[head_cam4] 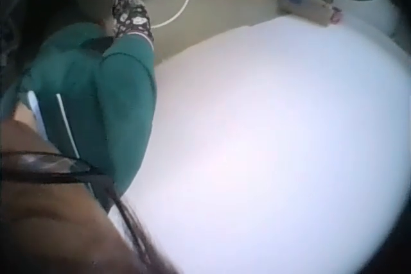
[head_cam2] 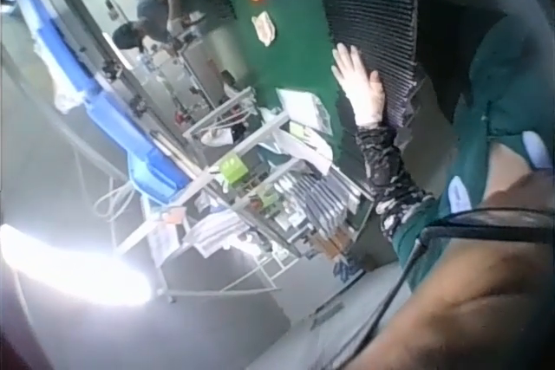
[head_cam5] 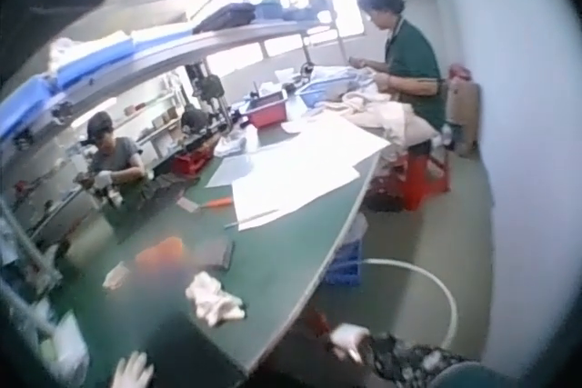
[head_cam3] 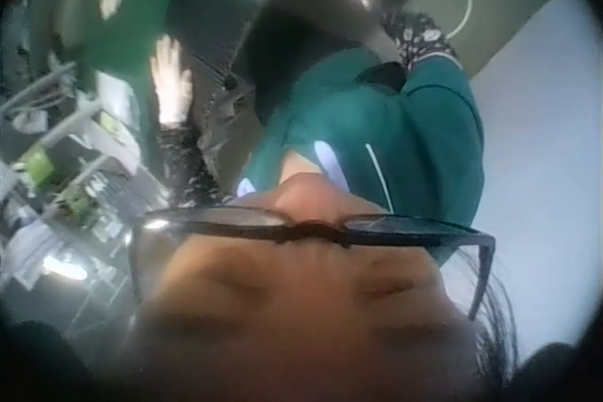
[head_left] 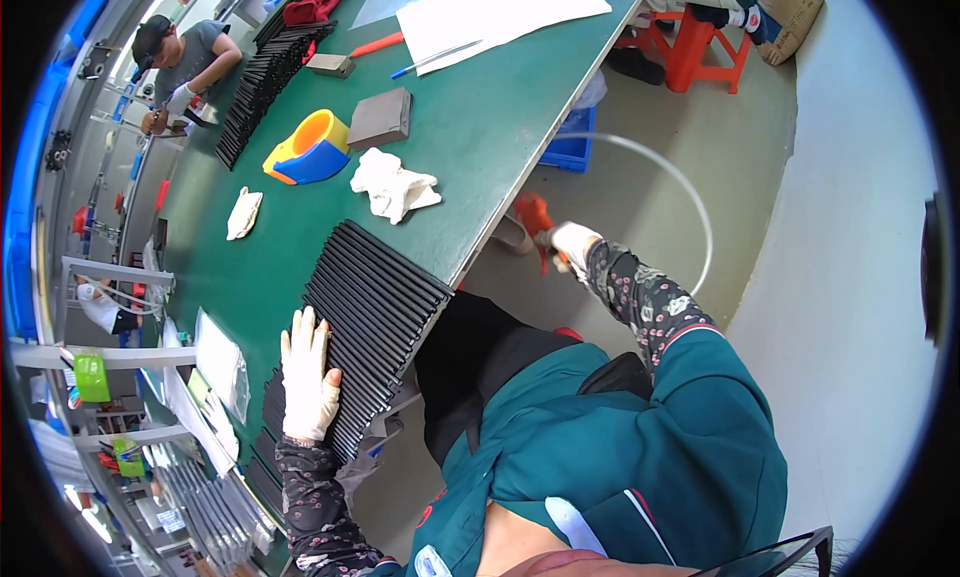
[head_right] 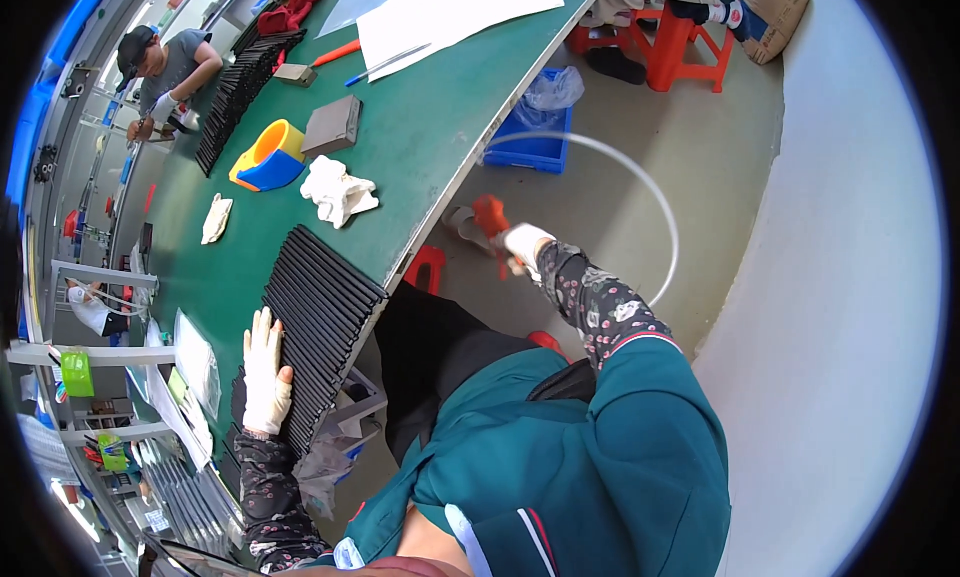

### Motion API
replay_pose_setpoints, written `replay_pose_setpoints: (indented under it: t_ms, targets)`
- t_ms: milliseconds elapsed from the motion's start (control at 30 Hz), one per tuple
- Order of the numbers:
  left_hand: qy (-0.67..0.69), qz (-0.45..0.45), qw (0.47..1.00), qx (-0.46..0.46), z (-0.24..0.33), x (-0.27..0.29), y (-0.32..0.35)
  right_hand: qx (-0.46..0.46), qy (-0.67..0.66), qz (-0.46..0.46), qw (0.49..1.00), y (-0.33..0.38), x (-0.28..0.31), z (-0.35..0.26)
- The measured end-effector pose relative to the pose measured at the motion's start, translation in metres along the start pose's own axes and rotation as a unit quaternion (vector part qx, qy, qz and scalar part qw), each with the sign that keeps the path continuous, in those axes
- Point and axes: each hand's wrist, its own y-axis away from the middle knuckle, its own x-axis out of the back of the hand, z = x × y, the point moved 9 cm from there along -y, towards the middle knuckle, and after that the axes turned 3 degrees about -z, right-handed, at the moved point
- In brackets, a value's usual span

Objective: Cleaning and inspecting rows of black rods using a cloth and an air blow gun.

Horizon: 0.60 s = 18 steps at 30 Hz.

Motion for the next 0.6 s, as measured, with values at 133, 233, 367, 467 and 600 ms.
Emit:
replay_pose_setpoints:
  t_ms: [133, 233, 367, 467, 600]
  targets:
    - [0.005, -0.001, 1.0, -0.002, -0.001, 0.001, -0.001, 0.104, 0.075, -0.12, 0.984, -0.004, 0.0, 0.028]
    - [0.007, -0.002, 1.0, -0.003, -0.003, -0.001, 0.002, 0.16, -0.04, -0.126, 0.978, 0.013, 0.028, 0.034]
    - [0.002, 0.003, 1.0, 0.0, -0.004, -0.001, 0.004, 0.159, -0.27, -0.083, 0.946, 0.003, 0.059, 0.049]
    - [0.0, 0.009, 1.0, 0.0, -0.004, 0.0, 0.002, 0.203, -0.505, -0.07, 0.836, -0.012, 0.069, 0.025]
    - [-0.002, 0.014, 1.0, -0.006, -0.005, -0.001, 0.001, 0.29, -0.565, 0.036, 0.772, -0.031, 0.076, -0.03]
